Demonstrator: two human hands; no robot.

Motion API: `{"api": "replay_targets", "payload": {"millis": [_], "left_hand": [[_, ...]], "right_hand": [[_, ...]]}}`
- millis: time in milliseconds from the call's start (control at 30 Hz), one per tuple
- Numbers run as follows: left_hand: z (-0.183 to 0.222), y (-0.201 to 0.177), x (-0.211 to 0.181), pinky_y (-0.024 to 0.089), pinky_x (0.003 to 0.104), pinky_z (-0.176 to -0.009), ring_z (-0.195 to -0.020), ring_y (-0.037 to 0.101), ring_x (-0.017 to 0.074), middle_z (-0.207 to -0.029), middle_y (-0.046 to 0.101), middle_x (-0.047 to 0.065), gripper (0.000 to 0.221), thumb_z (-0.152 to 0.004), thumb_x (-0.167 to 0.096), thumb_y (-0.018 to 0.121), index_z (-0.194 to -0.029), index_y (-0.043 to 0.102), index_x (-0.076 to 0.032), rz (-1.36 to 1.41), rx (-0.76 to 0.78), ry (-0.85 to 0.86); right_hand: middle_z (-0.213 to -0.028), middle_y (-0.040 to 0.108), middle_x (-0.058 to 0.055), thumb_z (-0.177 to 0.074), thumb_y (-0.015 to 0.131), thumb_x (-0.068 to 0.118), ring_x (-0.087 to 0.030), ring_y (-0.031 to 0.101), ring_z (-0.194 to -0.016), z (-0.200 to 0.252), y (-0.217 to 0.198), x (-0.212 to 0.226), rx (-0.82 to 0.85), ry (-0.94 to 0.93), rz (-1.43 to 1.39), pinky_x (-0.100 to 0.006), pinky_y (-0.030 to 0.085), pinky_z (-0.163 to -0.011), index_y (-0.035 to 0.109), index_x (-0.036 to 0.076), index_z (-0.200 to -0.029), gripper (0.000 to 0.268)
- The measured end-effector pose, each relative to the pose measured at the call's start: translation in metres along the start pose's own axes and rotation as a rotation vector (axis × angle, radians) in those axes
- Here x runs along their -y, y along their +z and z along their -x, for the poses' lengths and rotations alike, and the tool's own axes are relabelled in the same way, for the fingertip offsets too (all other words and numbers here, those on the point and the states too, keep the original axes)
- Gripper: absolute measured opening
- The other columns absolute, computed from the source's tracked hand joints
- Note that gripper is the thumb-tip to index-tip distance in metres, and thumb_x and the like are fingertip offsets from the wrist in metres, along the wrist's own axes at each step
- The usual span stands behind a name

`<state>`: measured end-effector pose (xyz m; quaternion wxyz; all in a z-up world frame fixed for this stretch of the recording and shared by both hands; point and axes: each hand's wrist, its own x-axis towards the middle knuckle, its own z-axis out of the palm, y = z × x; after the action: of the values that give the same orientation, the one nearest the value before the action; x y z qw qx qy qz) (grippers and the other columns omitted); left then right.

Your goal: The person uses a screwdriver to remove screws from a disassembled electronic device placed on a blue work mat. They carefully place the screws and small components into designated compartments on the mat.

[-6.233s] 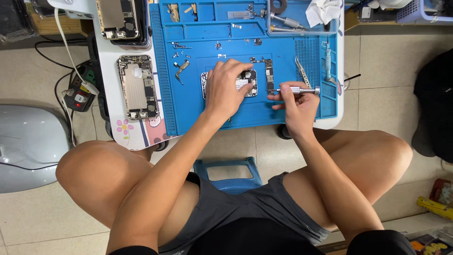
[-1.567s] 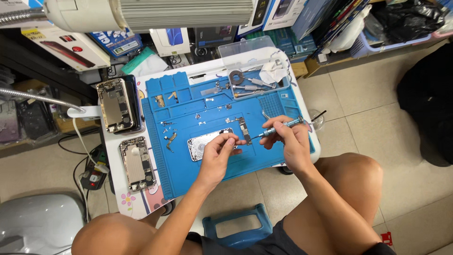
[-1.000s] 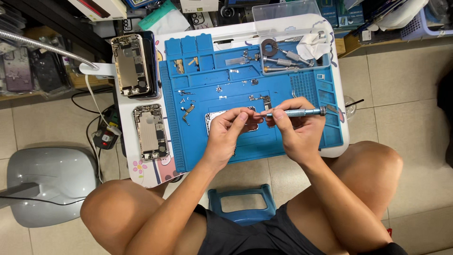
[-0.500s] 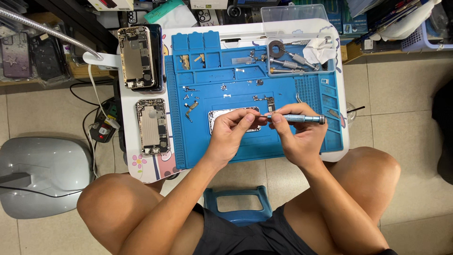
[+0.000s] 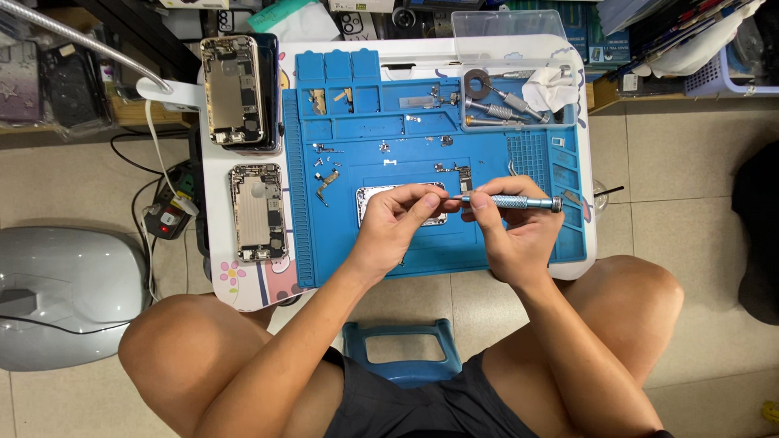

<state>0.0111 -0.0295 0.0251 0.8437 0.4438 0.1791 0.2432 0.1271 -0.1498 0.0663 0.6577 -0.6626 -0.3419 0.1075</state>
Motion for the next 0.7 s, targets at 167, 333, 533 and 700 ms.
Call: {"api": "replay_targets", "payload": {"millis": [167,333,533,700], "left_hand": [[-0.0008,0.0010,-0.0010,0.063,0.030,-0.092,-0.102,0.077,0.0183,-0.100,0.081,0.016,0.022,-0.102,-0.018,0.073,-0.112,0.078,0.002,0.002,-0.002,0.005],[-0.0010,-0.0004,-0.0038,0.062,0.031,-0.094,-0.105,0.078,0.0221,-0.104,0.081,0.018,0.024,-0.102,-0.019,0.073,-0.115,0.077,0.002,0.016,0.026,-0.029],[-0.0001,-0.0006,-0.0054,0.062,0.031,-0.095,-0.107,0.077,0.0230,-0.106,0.081,0.019,0.026,-0.102,-0.019,0.073,-0.118,0.077,0.002,0.059,0.051,-0.058],[0.0001,0.0012,-0.0073,0.063,0.032,-0.096,-0.109,0.077,0.0233,-0.109,0.081,0.019,0.028,-0.101,-0.017,0.074,-0.121,0.076,0.002,0.072,0.046,-0.080]], "right_hand": [[-0.085,0.070,-0.019,-0.099,0.077,0.005,-0.025,0.077,-0.075,-0.0001,0.0006,-0.0004,-0.001,-0.003,-0.013,-0.038,0.067,-0.067,0.067,-0.008,-0.094,0.017],[-0.084,0.071,-0.017,-0.098,0.078,0.006,-0.023,0.076,-0.075,0.0002,0.0014,-0.0003,-0.012,-0.014,-0.006,-0.035,0.067,-0.067,0.067,-0.008,-0.094,0.017],[-0.084,0.070,-0.019,-0.099,0.076,0.004,-0.022,0.075,-0.073,-0.0017,0.0008,0.0035,-0.006,-0.024,-0.021,-0.035,0.067,-0.066,0.065,-0.008,-0.094,0.018],[-0.084,0.069,-0.019,-0.098,0.077,0.005,-0.023,0.075,-0.073,-0.0022,0.0005,0.0034,-0.009,-0.020,-0.021,-0.035,0.067,-0.064,0.066,-0.008,-0.094,0.018]]}}
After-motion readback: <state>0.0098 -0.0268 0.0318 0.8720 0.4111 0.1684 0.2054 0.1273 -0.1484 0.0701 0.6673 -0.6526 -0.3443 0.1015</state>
